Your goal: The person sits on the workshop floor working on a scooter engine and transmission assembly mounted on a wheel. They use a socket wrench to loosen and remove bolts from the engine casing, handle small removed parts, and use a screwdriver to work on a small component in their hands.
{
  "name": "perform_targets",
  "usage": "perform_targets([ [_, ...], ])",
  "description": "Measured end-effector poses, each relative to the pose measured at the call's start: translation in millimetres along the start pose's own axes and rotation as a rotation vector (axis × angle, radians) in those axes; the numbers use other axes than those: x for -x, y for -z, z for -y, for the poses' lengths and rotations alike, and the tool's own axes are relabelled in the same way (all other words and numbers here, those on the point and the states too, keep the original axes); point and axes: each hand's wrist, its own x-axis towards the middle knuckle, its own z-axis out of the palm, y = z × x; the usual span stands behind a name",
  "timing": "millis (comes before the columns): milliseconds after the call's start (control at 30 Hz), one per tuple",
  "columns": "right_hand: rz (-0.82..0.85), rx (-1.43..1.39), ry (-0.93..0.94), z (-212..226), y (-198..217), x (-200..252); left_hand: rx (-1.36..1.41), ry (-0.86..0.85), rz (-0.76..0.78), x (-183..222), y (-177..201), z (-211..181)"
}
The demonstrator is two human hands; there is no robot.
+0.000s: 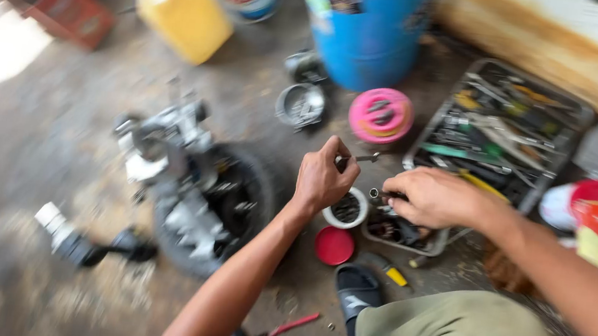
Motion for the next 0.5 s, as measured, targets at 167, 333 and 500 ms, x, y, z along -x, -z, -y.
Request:
perform_targets([
  [167,0.230,0.517,0.133,106,-12,-74,-0.284,0.191,-0.083,67,134,24],
  [333,0.160,1.009,0.255,129,-93,-168,-0.411,0.361,-0.026,134,232,48],
  [500,0.168,0.516,0.036,169,-125,-189,-0.286,0.469,-0.025,199,282,112],
])
